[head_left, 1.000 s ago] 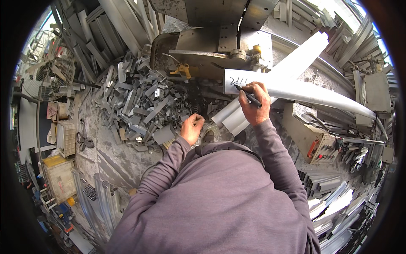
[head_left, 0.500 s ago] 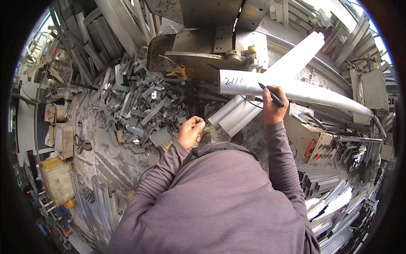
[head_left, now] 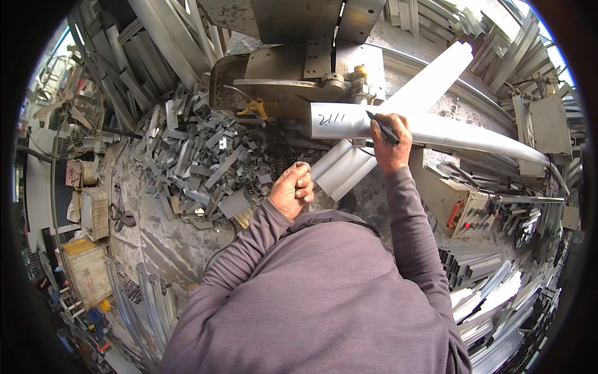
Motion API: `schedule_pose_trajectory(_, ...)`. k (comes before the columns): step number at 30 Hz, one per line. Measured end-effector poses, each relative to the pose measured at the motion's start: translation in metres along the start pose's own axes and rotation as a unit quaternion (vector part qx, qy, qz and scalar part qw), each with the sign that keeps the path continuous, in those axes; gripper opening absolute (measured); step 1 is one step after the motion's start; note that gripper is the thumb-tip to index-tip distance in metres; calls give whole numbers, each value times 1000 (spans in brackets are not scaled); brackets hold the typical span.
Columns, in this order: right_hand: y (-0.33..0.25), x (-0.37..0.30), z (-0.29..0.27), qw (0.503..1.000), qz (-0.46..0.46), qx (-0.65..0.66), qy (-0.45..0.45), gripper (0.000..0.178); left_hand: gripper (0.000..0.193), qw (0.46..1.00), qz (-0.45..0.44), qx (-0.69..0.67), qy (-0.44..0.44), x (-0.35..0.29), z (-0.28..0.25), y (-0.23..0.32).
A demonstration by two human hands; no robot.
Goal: The person loads long metal profiles into a cutting machine, operates the controls to cut them, marks the cut pieces with a marker, and stacks them. The person repeats this cycle multiple times, handling each profile individually and organizing the cut pieces on the floor.
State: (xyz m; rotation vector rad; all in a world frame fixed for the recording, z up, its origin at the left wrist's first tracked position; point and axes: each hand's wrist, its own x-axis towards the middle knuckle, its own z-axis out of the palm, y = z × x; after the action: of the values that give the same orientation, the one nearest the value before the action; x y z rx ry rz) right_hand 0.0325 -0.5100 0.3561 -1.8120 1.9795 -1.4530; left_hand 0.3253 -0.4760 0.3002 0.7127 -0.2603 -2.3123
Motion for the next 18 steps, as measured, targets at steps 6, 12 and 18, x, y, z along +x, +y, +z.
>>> schedule_pose_trajectory(6,3,-3,-1,1000,2,5,-20,18,13,999,-1,34,32,3,-1,-11)
schedule_pose_trajectory(12,10,-4,-4,1000,12,14,-10,16,11,997,-3,40,63,6,-5,-19)
schedule_pose_trajectory(18,11,-3,-3,998,39,44,4,16,11,994,-8,57,92,10,-6,-28)
